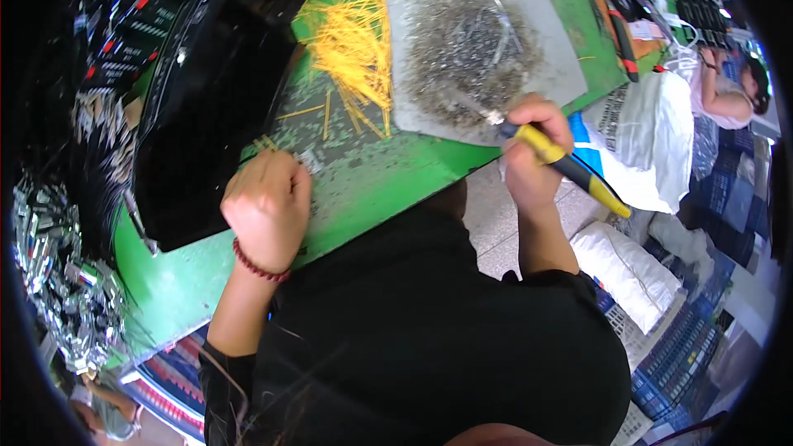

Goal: The person solders wires onto a circuit board, inserts the assembly into a black plastic toy car housing, and places the unit into a striped bin before starting another board.

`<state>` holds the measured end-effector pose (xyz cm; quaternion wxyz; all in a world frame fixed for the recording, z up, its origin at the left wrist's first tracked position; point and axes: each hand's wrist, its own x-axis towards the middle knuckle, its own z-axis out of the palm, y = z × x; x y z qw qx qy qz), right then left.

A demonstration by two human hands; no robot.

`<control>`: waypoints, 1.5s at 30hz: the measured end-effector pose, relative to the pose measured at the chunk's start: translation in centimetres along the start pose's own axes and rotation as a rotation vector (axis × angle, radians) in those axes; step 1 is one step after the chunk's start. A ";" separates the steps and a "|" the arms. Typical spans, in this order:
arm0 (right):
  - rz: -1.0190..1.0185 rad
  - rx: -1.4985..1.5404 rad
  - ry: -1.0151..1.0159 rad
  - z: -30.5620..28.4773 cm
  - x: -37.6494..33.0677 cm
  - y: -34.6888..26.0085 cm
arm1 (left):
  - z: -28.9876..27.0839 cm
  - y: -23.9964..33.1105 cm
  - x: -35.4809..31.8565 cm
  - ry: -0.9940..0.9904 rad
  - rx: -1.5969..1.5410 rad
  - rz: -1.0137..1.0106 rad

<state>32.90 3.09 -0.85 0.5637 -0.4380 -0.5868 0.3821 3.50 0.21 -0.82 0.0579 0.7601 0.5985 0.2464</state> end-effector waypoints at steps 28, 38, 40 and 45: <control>0.030 0.046 0.515 -7.1 3.3 5.3 | 0.6 0.0 0.0 -0.008 0.017 -0.012; -0.020 0.068 0.424 -6.6 2.2 4.9 | 0.6 0.0 0.2 0.007 -0.001 0.002; 0.014 0.096 0.435 -6.2 2.3 4.6 | 0.5 -0.1 -0.1 0.001 0.001 -0.004; 0.040 0.124 0.448 -6.4 2.3 4.6 | 0.6 -0.1 -0.1 0.015 -0.024 0.006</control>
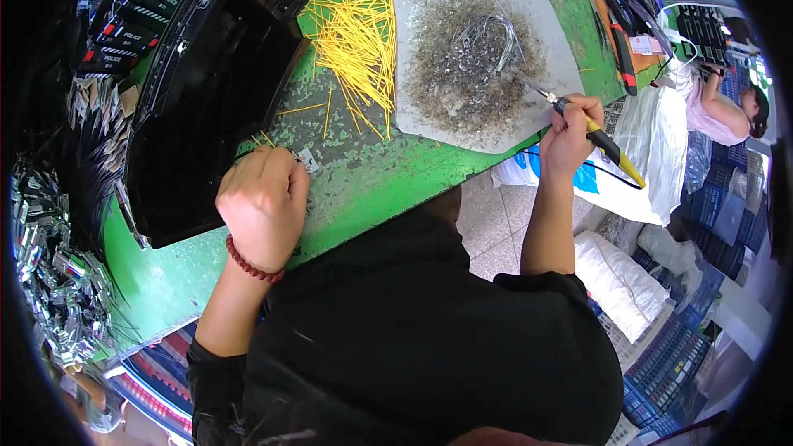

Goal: The person solders wires onto a circuit board, inserts the assembly into a black plastic toy car housing, and places the unit into a striped bin before starting another board.

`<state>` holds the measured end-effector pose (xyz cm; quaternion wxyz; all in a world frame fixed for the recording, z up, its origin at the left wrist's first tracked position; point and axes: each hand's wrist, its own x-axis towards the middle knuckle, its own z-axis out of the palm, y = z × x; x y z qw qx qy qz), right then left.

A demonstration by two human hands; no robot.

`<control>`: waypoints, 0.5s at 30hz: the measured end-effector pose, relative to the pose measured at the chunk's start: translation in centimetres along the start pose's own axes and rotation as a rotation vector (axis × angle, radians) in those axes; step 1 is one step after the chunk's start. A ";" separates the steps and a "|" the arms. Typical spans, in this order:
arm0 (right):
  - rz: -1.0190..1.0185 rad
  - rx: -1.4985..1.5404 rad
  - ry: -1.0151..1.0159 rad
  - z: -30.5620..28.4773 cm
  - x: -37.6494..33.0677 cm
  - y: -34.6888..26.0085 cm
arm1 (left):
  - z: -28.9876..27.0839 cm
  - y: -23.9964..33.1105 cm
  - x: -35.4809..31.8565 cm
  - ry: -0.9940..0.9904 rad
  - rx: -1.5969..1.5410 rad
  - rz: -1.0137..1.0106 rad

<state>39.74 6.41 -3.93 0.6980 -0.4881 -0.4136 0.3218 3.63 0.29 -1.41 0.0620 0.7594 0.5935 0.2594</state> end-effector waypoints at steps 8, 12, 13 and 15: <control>-0.011 -0.027 0.013 0.2 0.0 0.6 | -0.5 0.0 -0.1 -0.019 0.036 -0.021; -0.042 0.092 -0.201 2.0 -1.1 -2.0 | -0.3 0.0 0.3 0.010 -0.023 -0.008; -0.028 0.119 -0.253 2.9 -1.9 -2.1 | 0.0 0.0 0.3 0.019 -0.036 -0.003; -0.096 0.064 -0.341 6.3 -4.4 -1.0 | 0.2 -0.3 0.0 0.046 -0.038 -0.003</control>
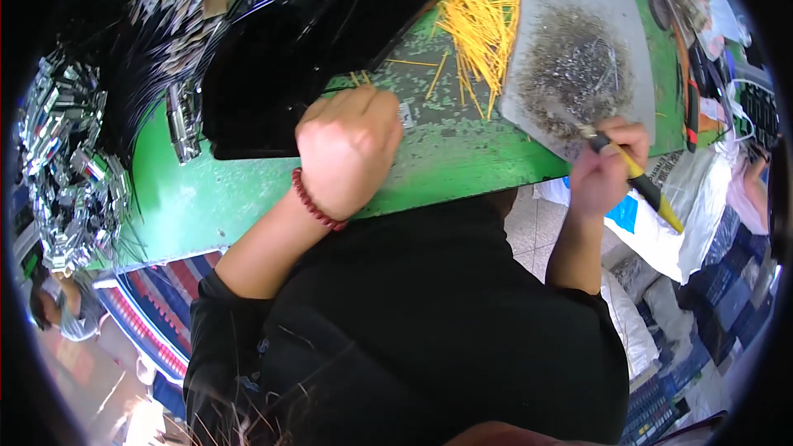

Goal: The person solders wires onto a circuit board, inserts the assembly into a black plastic toy car housing, and places the unit into a striped bin before starting another board.

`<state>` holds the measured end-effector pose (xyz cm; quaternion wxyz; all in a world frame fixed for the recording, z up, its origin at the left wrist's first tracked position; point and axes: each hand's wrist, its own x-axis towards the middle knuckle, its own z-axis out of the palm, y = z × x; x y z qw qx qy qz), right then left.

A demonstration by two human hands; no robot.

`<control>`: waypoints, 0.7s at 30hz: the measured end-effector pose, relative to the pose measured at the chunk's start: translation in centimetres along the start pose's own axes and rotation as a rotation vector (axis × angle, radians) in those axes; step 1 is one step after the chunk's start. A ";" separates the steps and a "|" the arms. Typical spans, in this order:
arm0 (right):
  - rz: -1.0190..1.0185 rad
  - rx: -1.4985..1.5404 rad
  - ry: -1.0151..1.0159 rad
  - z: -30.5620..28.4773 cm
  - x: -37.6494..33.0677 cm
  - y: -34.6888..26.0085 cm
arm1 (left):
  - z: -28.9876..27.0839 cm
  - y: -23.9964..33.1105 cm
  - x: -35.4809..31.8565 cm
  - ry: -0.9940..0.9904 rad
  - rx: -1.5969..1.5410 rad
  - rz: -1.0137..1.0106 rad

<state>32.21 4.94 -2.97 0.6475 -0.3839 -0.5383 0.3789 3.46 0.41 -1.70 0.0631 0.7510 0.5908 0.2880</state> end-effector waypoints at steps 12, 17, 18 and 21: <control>0.129 -0.063 -0.452 7.7 -3.7 1.2 | 0.1 -0.6 -0.6 0.035 0.011 -0.016; 0.160 -0.034 -0.395 7.9 -4.0 1.1 | -0.1 -0.7 -0.6 0.023 -0.006 -0.035; 0.159 -0.037 -0.382 7.9 -4.0 1.0 | -0.1 -0.7 -0.6 0.016 -0.014 -0.043; 0.151 -0.050 -0.405 8.0 -3.8 1.0 | -0.2 -0.7 -0.5 0.001 -0.022 -0.045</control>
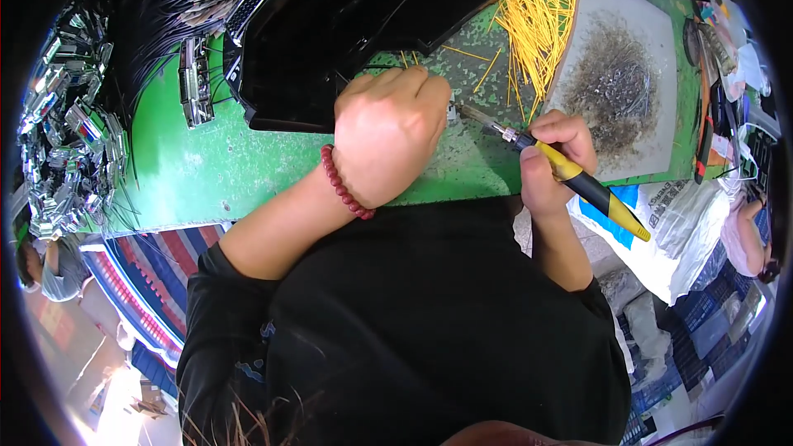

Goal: The person solders wires onto a circuit board, inserts the assembly into a black plastic toy car housing, and places the unit into a striped bin before starting another board.

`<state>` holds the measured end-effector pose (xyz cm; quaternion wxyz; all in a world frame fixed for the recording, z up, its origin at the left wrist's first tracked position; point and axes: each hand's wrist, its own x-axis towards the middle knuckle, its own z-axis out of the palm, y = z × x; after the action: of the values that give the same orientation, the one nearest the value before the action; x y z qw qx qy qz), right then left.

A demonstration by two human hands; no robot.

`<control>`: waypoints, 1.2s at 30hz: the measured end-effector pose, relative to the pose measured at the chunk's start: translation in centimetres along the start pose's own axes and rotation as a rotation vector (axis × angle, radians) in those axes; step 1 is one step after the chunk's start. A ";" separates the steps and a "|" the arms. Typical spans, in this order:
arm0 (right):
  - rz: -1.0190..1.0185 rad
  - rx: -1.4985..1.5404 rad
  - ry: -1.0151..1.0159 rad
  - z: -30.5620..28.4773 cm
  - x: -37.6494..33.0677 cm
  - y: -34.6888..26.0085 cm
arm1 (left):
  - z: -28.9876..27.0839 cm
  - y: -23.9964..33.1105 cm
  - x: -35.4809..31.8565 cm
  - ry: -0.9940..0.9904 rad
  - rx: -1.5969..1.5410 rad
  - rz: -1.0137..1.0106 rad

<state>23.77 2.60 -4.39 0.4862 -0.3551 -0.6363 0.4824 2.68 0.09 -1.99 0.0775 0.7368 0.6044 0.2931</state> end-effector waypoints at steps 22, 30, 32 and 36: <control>-0.008 -0.039 -0.019 0.2 0.3 0.1 | 0.1 -0.1 0.0 0.002 0.003 0.022; -0.070 0.083 0.071 -0.3 -0.4 0.5 | 0.3 -0.1 0.1 0.022 0.069 0.078; -0.086 0.070 0.068 -0.3 -0.4 0.5 | 0.3 0.0 0.1 0.023 0.071 0.081; -0.066 0.055 0.065 -0.1 -0.3 0.2 | 0.2 0.0 0.1 0.021 0.068 0.078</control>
<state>23.97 2.47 -4.69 0.5319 -0.3362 -0.6178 0.4716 2.78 0.22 -2.11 0.0344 0.7587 0.5857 0.2831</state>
